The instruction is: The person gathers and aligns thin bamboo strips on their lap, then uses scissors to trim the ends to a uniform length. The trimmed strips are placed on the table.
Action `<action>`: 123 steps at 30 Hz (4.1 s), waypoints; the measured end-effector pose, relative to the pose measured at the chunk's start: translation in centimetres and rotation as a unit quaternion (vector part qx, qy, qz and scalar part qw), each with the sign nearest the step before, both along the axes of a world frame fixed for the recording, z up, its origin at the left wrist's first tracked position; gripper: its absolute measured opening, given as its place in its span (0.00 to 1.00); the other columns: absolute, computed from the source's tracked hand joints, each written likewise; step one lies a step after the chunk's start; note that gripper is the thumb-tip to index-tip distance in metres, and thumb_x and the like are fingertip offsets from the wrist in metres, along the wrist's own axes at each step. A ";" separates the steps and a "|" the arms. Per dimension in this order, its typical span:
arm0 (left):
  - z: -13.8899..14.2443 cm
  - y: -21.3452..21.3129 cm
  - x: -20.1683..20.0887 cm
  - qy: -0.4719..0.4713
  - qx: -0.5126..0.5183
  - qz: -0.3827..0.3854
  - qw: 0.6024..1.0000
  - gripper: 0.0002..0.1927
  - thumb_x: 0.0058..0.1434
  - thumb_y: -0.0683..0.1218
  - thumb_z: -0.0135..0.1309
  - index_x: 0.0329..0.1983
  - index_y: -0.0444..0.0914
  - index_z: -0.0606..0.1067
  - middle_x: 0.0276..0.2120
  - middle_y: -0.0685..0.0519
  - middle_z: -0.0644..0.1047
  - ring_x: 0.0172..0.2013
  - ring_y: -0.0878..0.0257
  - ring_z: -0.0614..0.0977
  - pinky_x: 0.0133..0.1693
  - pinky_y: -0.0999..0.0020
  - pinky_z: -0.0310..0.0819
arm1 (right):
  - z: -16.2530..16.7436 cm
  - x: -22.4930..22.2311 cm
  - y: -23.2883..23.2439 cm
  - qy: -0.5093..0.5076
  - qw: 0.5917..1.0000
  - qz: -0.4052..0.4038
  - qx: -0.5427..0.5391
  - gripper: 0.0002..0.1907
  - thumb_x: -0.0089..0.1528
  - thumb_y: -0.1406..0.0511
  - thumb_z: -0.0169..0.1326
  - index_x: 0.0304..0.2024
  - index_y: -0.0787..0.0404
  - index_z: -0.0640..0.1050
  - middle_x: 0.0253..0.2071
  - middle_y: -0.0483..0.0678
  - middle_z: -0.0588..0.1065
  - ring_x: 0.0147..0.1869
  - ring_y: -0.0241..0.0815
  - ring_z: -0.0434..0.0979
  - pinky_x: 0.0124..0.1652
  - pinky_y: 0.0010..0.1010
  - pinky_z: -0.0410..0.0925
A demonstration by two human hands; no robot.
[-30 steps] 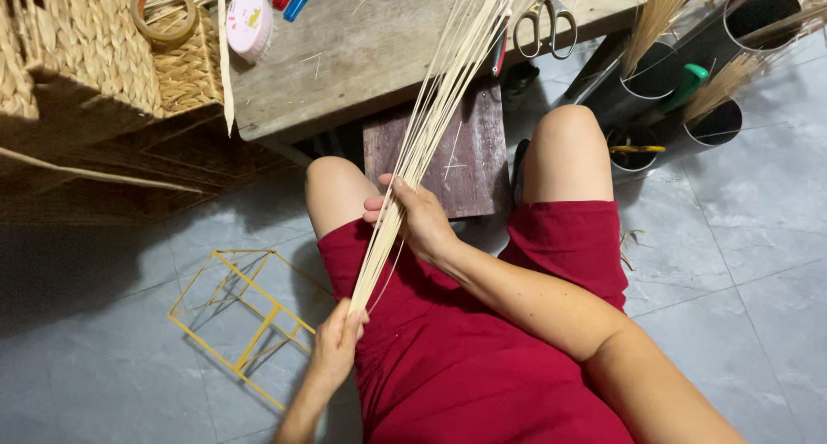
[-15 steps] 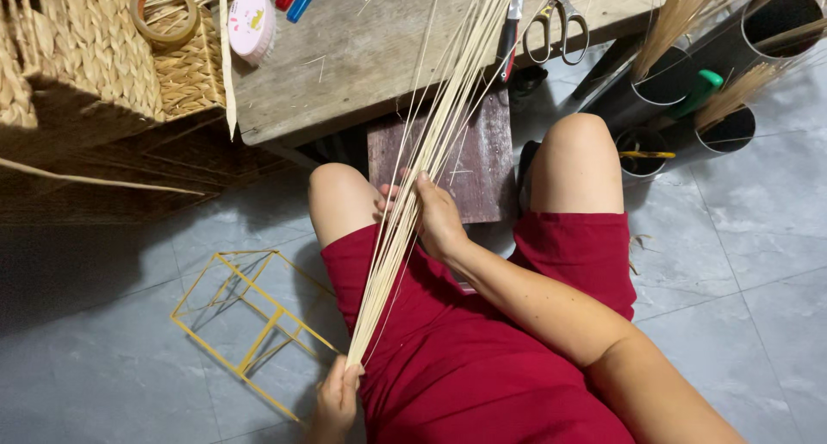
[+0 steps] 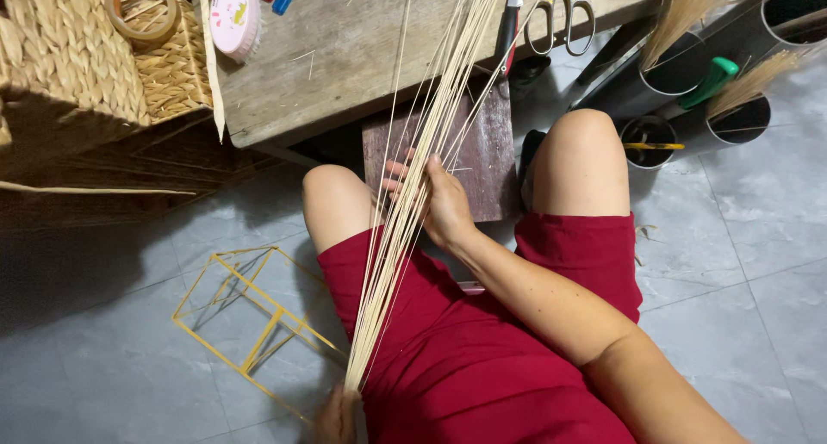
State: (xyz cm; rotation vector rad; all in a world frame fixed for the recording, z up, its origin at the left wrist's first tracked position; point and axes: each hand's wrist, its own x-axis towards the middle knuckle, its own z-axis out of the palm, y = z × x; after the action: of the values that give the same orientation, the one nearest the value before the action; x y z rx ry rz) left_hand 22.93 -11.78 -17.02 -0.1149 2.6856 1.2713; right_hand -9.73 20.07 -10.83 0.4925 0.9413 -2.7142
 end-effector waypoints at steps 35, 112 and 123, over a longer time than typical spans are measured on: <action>1.5 1.0 0.5 -0.042 -0.073 0.045 0.995 0.16 0.66 0.46 0.49 0.53 0.34 0.75 0.43 0.41 0.80 0.43 0.47 0.83 0.46 0.57 0.76 | 4.1 0.6 -1.7 0.101 0.994 0.019 -0.044 0.33 0.75 0.51 0.33 0.69 0.73 0.61 0.29 0.47 0.72 0.27 0.33 0.65 0.30 0.26 0.67; 12.0 20.7 -47.9 -0.296 0.486 -0.090 0.817 0.15 0.74 0.52 0.47 0.48 0.34 0.73 0.20 0.60 0.65 0.16 0.75 0.58 0.16 0.78 0.48 | 3.9 -6.0 5.6 0.104 0.879 0.198 0.421 0.18 0.67 0.58 0.53 0.57 0.55 0.77 0.41 0.46 0.77 0.37 0.36 0.77 0.36 0.27 0.72; 12.8 19.8 -49.2 -0.269 0.490 -0.092 0.824 0.17 0.75 0.53 0.44 0.53 0.35 0.72 0.21 0.62 0.63 0.18 0.77 0.58 0.17 0.81 0.48 | 1.3 -17.5 23.9 0.122 0.523 -0.046 0.843 0.31 0.60 0.68 0.70 0.62 0.65 0.71 0.52 0.67 0.66 0.51 0.66 0.72 0.51 0.49 0.69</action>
State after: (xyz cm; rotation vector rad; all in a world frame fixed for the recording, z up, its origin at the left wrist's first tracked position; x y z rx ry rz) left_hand -26.23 8.06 -4.18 -0.0569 1.3187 1.9855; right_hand -27.23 43.92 -9.50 0.2975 3.3540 -0.8401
